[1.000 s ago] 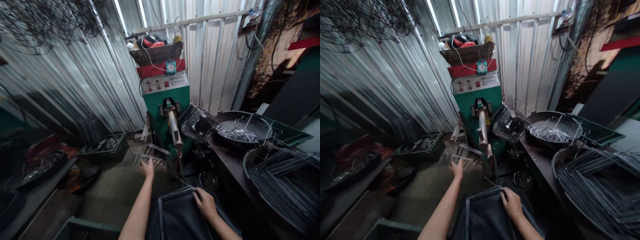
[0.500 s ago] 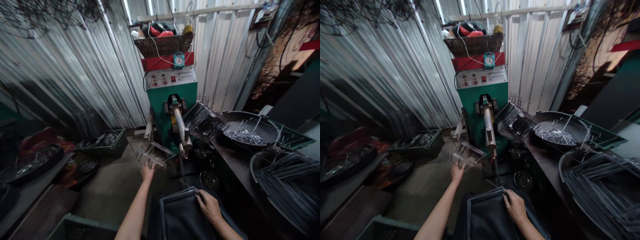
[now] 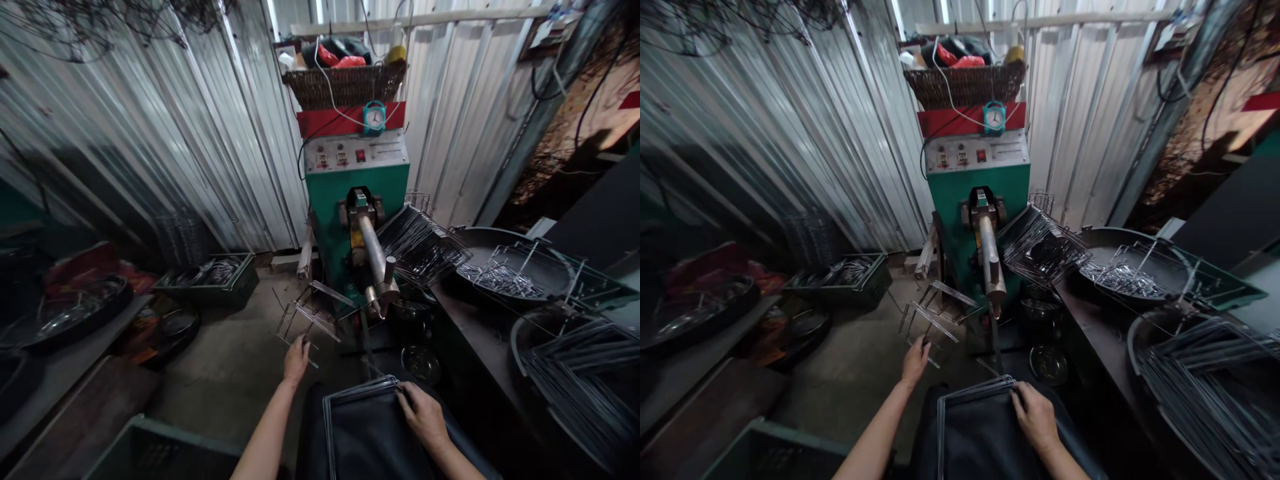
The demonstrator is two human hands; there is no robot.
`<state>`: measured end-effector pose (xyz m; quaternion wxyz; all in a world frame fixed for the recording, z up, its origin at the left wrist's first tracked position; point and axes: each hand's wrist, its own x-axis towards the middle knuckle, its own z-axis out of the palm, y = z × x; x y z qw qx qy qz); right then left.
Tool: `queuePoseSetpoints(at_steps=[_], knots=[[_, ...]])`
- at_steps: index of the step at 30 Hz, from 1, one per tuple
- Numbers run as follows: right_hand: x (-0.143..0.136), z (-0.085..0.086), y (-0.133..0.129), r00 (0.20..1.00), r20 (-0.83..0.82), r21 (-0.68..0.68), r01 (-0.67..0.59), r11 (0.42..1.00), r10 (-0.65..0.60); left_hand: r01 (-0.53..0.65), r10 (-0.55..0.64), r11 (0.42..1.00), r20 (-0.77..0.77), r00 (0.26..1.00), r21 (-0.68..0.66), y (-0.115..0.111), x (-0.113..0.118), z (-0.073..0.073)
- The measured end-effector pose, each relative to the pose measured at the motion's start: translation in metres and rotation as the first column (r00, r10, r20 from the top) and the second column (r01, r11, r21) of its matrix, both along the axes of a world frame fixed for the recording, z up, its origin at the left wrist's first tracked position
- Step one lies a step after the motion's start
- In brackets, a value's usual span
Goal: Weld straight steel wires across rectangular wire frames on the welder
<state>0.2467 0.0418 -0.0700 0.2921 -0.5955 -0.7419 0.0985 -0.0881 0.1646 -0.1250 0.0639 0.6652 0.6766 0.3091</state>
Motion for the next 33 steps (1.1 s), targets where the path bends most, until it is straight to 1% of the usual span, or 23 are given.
queuePoseSetpoints(at_steps=[5,7,9,13,16,18,19,21,22,23,24,26,28,29,31,33], knots=[[-0.001,0.001,0.000,1.000,0.002,-0.013,0.011,1.000,-0.011,0.006,-0.009,0.999,-0.089,0.996,-0.036,-0.009,-0.002,-0.001],[-0.001,0.001,0.000,1.000,-0.002,-0.017,0.011,1.000,-0.011,0.000,-0.005,0.999,-0.102,0.995,-0.043,-0.012,-0.001,0.000],[-0.001,0.001,-0.001,1.000,-0.003,-0.019,0.013,1.000,-0.013,-0.017,0.009,0.997,-0.098,0.995,-0.081,-0.014,-0.001,0.001],[0.000,0.001,-0.001,1.000,0.004,-0.016,0.011,1.000,-0.011,-0.048,0.035,0.985,-0.084,0.996,-0.165,-0.011,-0.001,0.008],[0.000,0.001,-0.001,1.000,0.003,-0.013,0.007,1.000,-0.007,-0.062,0.047,0.981,-0.083,0.995,-0.183,-0.007,-0.002,0.015],[0.000,0.000,-0.001,1.000,-0.007,-0.006,0.007,1.000,-0.007,-0.072,0.059,0.981,-0.077,0.995,-0.180,-0.006,0.000,0.023],[0.000,-0.001,-0.001,1.000,-0.013,-0.003,0.007,1.000,-0.008,-0.089,0.080,0.984,-0.064,0.995,-0.156,-0.007,0.003,0.030],[0.000,-0.001,-0.001,1.000,-0.017,0.006,0.005,1.000,-0.004,-0.137,0.137,0.990,-0.011,0.991,-0.034,-0.012,0.012,0.048],[0.000,-0.001,-0.001,1.000,-0.016,0.012,0.002,1.000,-0.002,-0.170,0.168,0.984,0.025,0.985,0.061,-0.015,0.019,0.060],[0.000,0.000,-0.001,1.000,-0.013,0.017,0.000,1.000,0.000,-0.179,0.173,0.970,0.052,0.984,0.167,-0.017,0.027,0.074],[-0.001,0.000,-0.001,1.000,-0.008,0.020,-0.003,1.000,0.003,-0.154,0.145,0.955,0.055,0.988,0.252,-0.019,0.036,0.088],[-0.001,0.001,-0.001,1.000,-0.001,0.020,-0.005,1.000,0.005,-0.135,0.128,0.925,0.043,0.991,0.354,-0.015,0.054,0.117],[-0.003,0.002,0.000,1.000,0.000,0.015,-0.006,1.000,0.006,-0.173,0.173,0.903,0.037,0.984,0.394,0.000,0.071,0.141],[-0.003,0.002,0.000,1.000,-0.001,0.016,-0.006,1.000,0.006,-0.221,0.225,0.891,0.039,0.974,0.395,0.011,0.078,0.150],[-0.003,0.000,-0.001,1.000,-0.007,0.025,-0.002,1.000,0.002,-0.359,0.365,0.873,0.047,0.930,0.331,0.037,0.087,0.160],[-0.002,-0.001,-0.002,1.000,-0.019,0.038,-0.001,0.999,0.001,-0.477,0.479,0.840,0.060,0.876,0.259,0.063,0.091,0.160]])
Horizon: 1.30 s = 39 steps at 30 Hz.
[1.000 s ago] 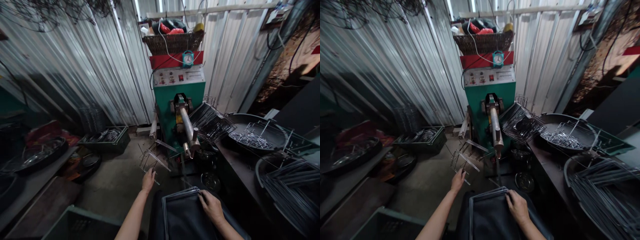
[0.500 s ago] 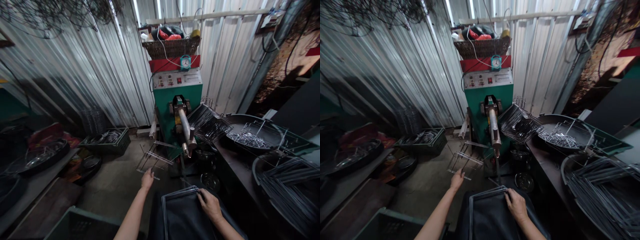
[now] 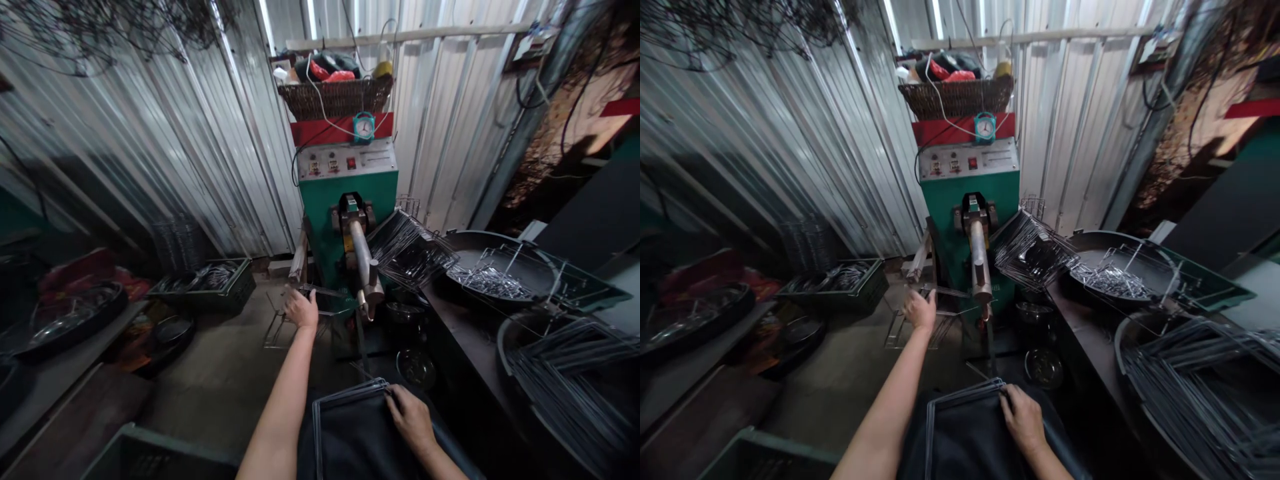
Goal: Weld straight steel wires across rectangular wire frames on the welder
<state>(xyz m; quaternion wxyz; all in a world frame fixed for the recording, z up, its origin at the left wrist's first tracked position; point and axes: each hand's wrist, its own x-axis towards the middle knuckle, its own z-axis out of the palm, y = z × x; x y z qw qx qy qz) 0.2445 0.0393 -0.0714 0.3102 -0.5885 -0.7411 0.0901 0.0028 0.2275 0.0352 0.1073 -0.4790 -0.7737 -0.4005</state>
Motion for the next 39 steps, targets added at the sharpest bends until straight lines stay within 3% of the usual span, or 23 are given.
queuePoseSetpoints(at_steps=[4,10,15,20,30,34,37,39], knots=[[0.007,-0.003,-0.003,0.999,-0.039,0.012,-0.008,1.000,0.008,-0.078,0.077,0.996,0.028,0.997,0.042,0.034,-0.004,-0.015],[0.015,-0.004,0.002,0.995,-0.098,0.012,-0.022,1.000,0.023,-0.034,0.027,0.987,0.047,0.999,0.156,0.042,-0.021,-0.033],[0.015,-0.002,0.005,0.993,-0.116,-0.023,-0.025,0.999,0.022,0.010,-0.011,0.989,0.005,1.000,0.146,0.039,-0.038,-0.027],[0.012,0.003,0.002,0.993,-0.117,-0.046,-0.027,0.999,0.021,0.143,-0.140,0.989,-0.058,0.988,0.048,0.046,-0.054,-0.016],[0.013,0.000,0.003,0.987,-0.161,-0.062,-0.038,0.997,0.028,0.221,-0.220,0.975,-0.121,0.968,0.000,0.056,-0.060,-0.009],[-0.004,0.023,0.012,0.949,-0.291,-0.045,-0.141,0.989,0.122,0.268,-0.269,0.963,-0.111,0.957,-0.020,0.057,-0.065,-0.006],[-0.044,0.056,0.039,0.920,-0.285,0.003,-0.280,0.960,0.269,0.323,-0.326,0.945,-0.069,0.943,-0.052,0.059,-0.070,-0.002],[-0.078,0.077,0.068,0.915,-0.253,0.072,-0.304,0.950,0.312,0.383,-0.385,0.921,-0.015,0.923,-0.075,0.058,-0.075,0.001]])
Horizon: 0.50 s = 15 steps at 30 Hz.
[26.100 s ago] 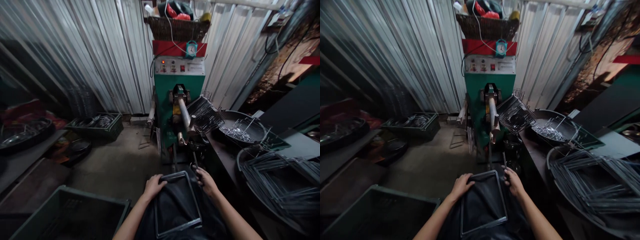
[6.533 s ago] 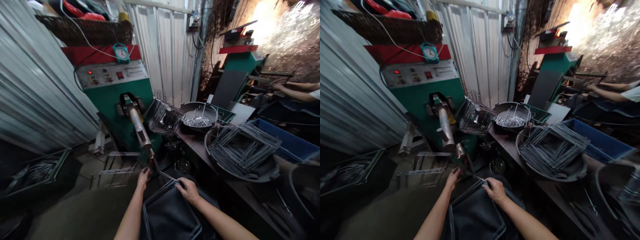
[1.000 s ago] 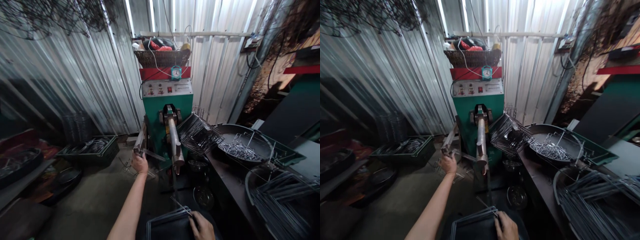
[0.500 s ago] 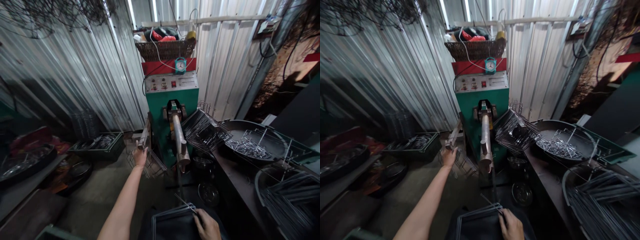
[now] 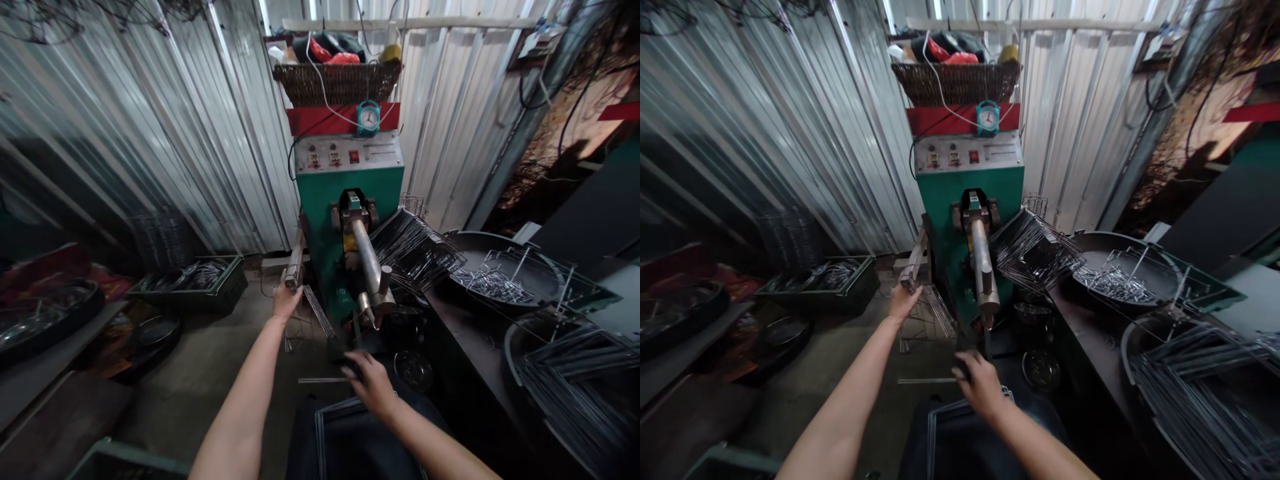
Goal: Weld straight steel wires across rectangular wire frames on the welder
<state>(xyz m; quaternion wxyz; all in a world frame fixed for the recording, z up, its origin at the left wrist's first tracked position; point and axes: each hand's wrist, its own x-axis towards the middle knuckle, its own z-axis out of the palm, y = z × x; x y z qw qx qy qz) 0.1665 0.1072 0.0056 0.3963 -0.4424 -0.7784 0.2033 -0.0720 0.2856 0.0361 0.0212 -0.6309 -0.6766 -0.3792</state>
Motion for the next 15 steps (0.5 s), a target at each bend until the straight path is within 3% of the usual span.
queuePoseSetpoints(at_steps=[1,4,6,8,10,12,15], knots=[[-0.017,0.008,0.016,1.000,0.007,0.029,0.004,1.000,-0.004,0.038,-0.038,0.999,0.025,0.999,-0.018,-0.001,-0.003,0.001],[-0.062,0.015,0.061,0.983,0.066,0.018,0.171,0.985,-0.172,0.154,-0.150,0.987,0.073,0.986,-0.038,-0.005,-0.010,0.006],[-0.081,0.009,0.082,0.950,0.131,-0.079,0.296,0.952,-0.285,0.188,-0.184,0.981,0.069,0.980,-0.041,-0.007,-0.014,0.008],[-0.093,-0.002,0.093,0.934,0.155,-0.215,0.350,0.912,-0.322,0.194,-0.191,0.979,0.065,0.979,-0.054,-0.007,-0.017,0.010],[-0.099,-0.013,0.097,0.947,0.077,-0.379,0.316,0.870,-0.311,0.209,-0.203,0.975,0.077,0.976,-0.070,-0.007,-0.018,0.011],[-0.104,-0.021,0.097,0.951,-0.088,-0.539,0.205,0.817,-0.296,0.245,-0.237,0.967,0.105,0.966,-0.065,-0.007,-0.018,0.010],[-0.111,-0.026,0.096,0.921,-0.274,-0.665,0.026,0.746,-0.276,0.290,-0.282,0.956,0.148,0.948,-0.038,-0.007,-0.018,0.008]])
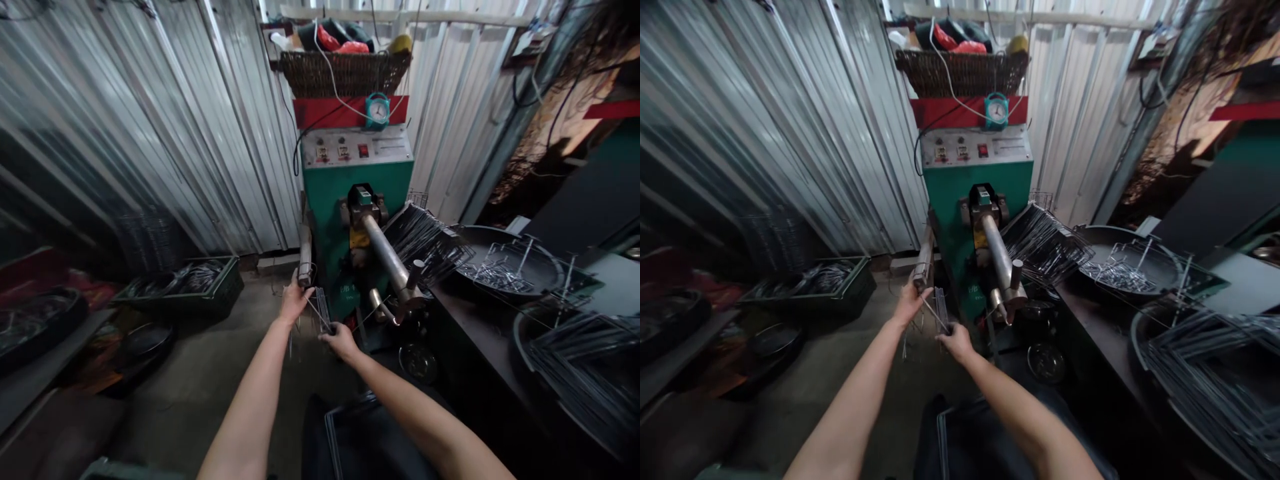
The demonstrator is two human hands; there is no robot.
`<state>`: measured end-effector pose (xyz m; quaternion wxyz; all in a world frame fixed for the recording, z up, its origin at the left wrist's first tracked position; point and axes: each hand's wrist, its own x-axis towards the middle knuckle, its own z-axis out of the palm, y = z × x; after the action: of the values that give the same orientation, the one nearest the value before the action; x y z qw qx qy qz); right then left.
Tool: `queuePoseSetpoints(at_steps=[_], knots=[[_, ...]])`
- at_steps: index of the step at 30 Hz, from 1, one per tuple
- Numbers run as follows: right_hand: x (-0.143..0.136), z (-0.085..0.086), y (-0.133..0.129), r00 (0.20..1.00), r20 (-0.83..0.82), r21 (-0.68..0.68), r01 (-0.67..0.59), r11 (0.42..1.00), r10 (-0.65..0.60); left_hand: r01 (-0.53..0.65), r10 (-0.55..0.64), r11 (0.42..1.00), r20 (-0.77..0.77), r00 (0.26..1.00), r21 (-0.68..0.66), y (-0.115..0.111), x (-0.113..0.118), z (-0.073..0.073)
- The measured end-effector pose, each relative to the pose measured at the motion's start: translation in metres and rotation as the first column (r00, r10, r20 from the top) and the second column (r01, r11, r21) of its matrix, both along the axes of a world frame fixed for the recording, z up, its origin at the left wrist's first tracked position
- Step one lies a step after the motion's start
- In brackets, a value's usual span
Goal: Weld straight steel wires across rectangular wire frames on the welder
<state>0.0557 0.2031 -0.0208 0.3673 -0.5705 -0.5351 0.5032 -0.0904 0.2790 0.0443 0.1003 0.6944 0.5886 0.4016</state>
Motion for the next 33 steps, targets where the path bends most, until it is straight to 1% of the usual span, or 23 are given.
queuePoseSetpoints(at_steps=[3,6,11,15,17,20,23,25,27,30,32,33], knots=[[-0.002,0.004,0.000,0.991,-0.112,-0.073,-0.079,0.994,0.071,0.032,-0.032,0.999,0.024,0.999,0.013,0.000,-0.001,-0.002],[0.003,0.012,0.002,0.969,-0.214,-0.161,-0.162,0.974,0.126,0.041,-0.042,0.999,0.038,0.998,0.013,0.001,0.000,-0.004],[0.006,0.022,0.005,0.947,-0.293,-0.278,-0.218,0.936,0.133,0.005,-0.005,1.000,0.021,1.000,-0.010,0.002,0.004,-0.006],[0.003,0.029,0.002,0.915,-0.372,-0.302,-0.280,0.911,0.158,-0.007,0.007,1.000,-0.008,1.000,-0.005,0.001,0.003,-0.005],[0.003,0.035,-0.001,0.905,-0.395,-0.296,-0.286,0.911,0.156,-0.011,0.011,1.000,-0.023,1.000,-0.018,0.001,0.002,-0.004],[0.006,0.047,-0.004,0.903,-0.408,-0.270,-0.260,0.927,0.135,-0.015,0.013,1.000,-0.064,0.998,-0.024,0.002,-0.001,-0.003],[0.010,0.064,-0.002,0.904,-0.412,-0.221,-0.219,0.950,0.113,-0.037,0.035,0.999,-0.139,0.990,-0.014,0.002,-0.004,0.000],[0.014,0.078,0.001,0.898,-0.432,-0.163,-0.171,0.972,0.086,-0.050,0.049,0.999,-0.198,0.979,0.000,0.002,-0.006,0.002],[0.018,0.093,0.004,0.876,-0.479,-0.089,-0.111,0.990,0.055,-0.057,0.058,0.998,-0.254,0.965,0.012,0.002,-0.008,0.004],[0.024,0.111,0.005,0.809,-0.587,-0.001,-0.043,0.999,0.035,-0.085,0.092,0.996,-0.327,0.940,0.038,0.001,-0.009,0.004],[0.026,0.117,-0.002,0.778,-0.626,0.031,-0.030,0.999,0.043,-0.118,0.130,0.991,-0.347,0.929,0.057,0.000,-0.006,0.003],[0.027,0.118,-0.008,0.777,-0.627,0.045,-0.039,0.998,0.059,-0.134,0.146,0.989,-0.339,0.929,0.059,-0.001,-0.004,0.002]])
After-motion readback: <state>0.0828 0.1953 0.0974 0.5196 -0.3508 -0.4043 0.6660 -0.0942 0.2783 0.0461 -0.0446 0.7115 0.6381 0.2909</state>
